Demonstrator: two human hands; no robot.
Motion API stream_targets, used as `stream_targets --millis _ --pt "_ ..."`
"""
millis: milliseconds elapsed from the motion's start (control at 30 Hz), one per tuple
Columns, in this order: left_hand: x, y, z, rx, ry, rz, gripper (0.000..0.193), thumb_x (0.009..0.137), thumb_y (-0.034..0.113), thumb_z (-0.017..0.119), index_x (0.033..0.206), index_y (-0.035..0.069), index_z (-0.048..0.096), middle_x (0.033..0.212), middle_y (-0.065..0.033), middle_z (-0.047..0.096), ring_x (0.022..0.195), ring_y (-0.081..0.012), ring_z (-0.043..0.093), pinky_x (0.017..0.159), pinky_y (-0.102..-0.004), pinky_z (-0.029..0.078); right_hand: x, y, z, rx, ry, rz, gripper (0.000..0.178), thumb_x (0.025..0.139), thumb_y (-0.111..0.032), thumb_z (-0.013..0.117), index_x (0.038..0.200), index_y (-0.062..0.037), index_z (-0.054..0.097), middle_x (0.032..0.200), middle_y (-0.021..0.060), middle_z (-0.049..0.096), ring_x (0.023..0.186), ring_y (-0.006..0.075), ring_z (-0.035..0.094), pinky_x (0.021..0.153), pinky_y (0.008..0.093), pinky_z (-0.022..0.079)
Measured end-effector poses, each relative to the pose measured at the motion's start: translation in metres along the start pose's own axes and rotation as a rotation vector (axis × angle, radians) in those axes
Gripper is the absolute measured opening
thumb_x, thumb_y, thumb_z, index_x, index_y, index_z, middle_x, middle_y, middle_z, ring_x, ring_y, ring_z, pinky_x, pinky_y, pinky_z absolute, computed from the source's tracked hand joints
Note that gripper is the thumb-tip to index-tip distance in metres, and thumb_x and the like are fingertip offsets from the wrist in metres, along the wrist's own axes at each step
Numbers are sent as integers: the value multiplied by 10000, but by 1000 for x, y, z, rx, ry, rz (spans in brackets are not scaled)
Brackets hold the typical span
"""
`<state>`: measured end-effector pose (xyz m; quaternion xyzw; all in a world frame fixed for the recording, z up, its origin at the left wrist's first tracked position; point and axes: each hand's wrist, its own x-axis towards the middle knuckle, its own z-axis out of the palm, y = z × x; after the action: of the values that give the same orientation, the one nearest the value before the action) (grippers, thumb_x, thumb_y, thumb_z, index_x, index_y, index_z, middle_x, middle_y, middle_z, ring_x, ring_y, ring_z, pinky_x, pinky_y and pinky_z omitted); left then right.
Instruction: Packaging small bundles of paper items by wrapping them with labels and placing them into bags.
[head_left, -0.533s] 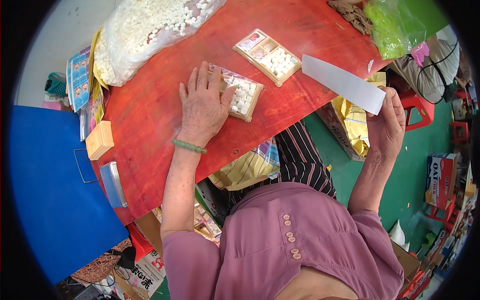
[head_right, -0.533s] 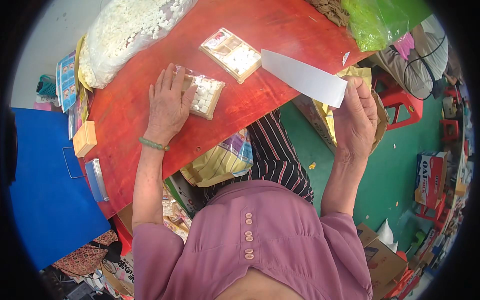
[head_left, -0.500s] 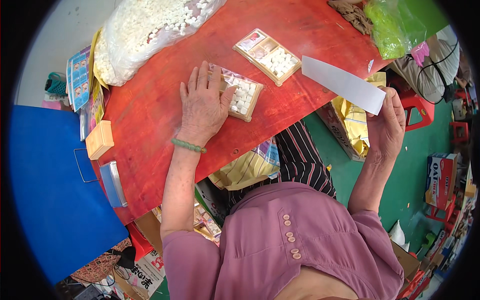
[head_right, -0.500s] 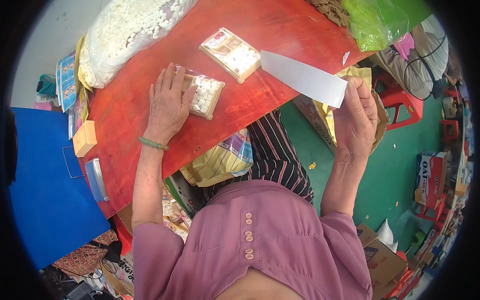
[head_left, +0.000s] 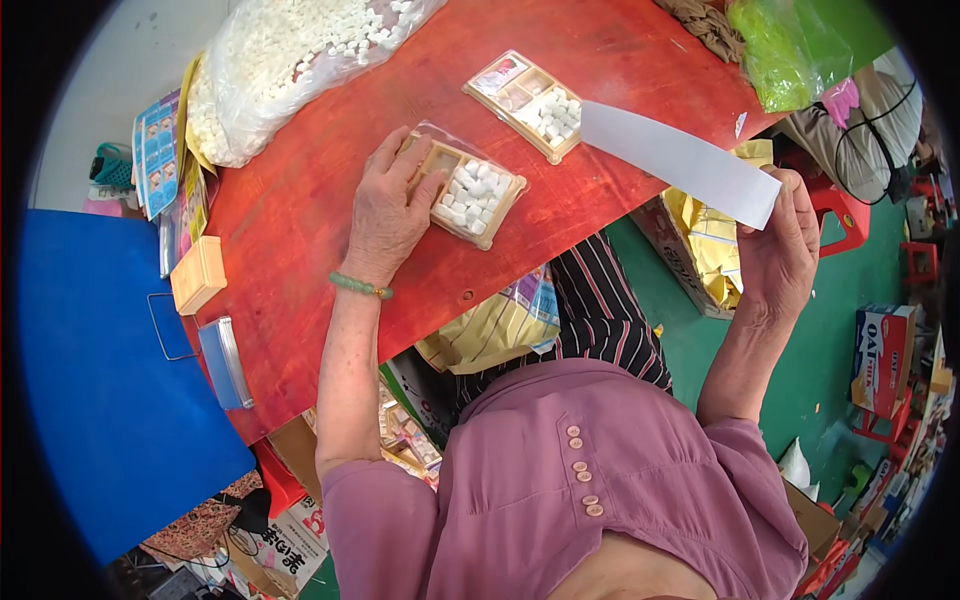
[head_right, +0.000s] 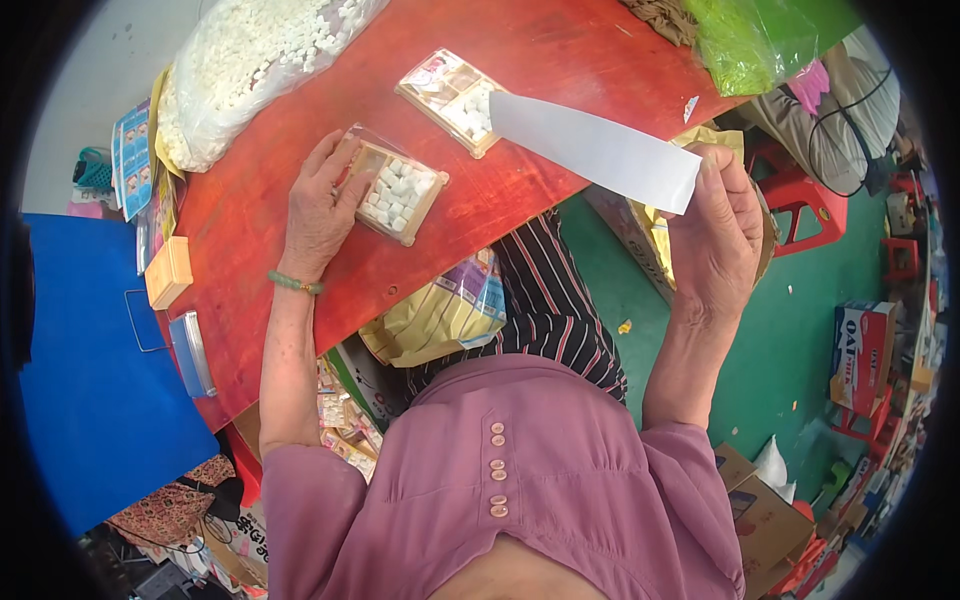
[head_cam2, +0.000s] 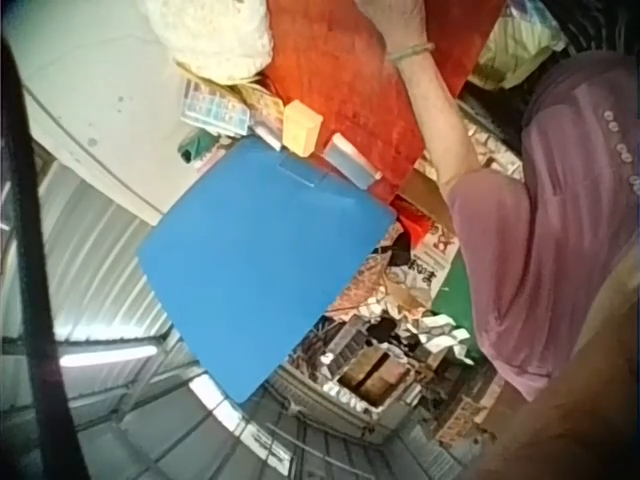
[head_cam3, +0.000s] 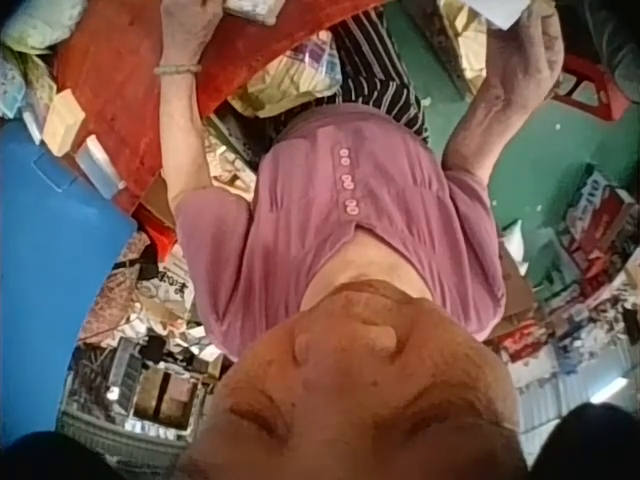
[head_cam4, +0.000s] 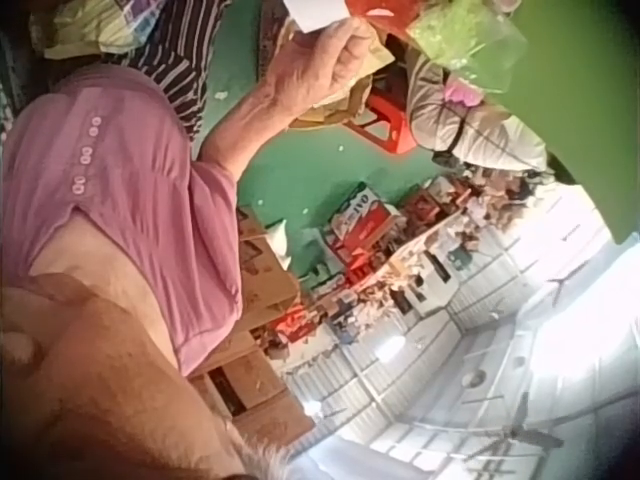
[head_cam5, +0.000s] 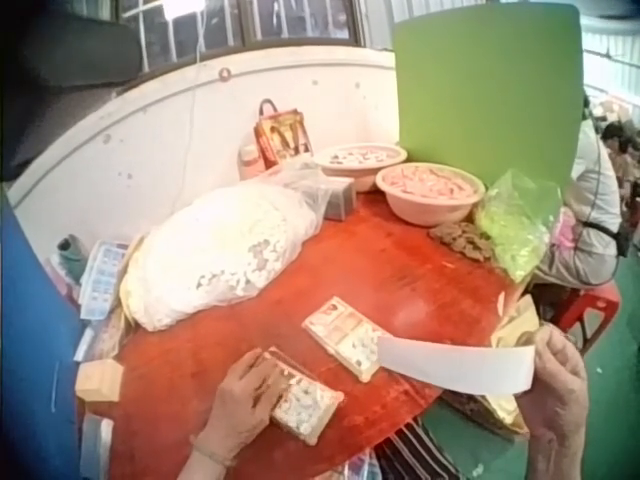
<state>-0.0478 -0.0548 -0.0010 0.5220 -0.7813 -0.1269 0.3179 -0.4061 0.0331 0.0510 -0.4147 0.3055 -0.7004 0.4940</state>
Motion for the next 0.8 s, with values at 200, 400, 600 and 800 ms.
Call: stream_targets --millis 200,400,600,800 --pt "-3 -5 -1 -44 42 6 321 850 78 635 1162 7 609 1271 -203 548 1159 -378 540 950 -417 474 2 -2 6 -14 -102 -31 190 977 -114 495 1098 28 533 1051 96 565 818 99 510 696 225 407" --pt "-8 7 -5 226 95 91 310 876 188 596 1158 60 613 1307 -160 539 1267 -372 450 1045 -568 325 5 4 15 1 -37 12 190 984 -119 477 1095 29 521 1030 92 558 785 99 480 712 240 400" --pt "-13 34 13 310 16 240 354 906 390 538 1118 127 642 1307 -127 539 1284 -344 436 1078 -571 264 16 3 24 -79 -24 -14 192 944 -154 557 987 25 503 869 75 502 782 153 458 829 321 403" --pt "-26 25 30 338 55 205 426 919 439 522 1231 158 590 1323 -98 519 1261 -320 441 1064 -522 315 29 6 -2 -56 -53 96 178 947 -159 556 904 10 517 796 79 447 836 208 457 884 386 394"
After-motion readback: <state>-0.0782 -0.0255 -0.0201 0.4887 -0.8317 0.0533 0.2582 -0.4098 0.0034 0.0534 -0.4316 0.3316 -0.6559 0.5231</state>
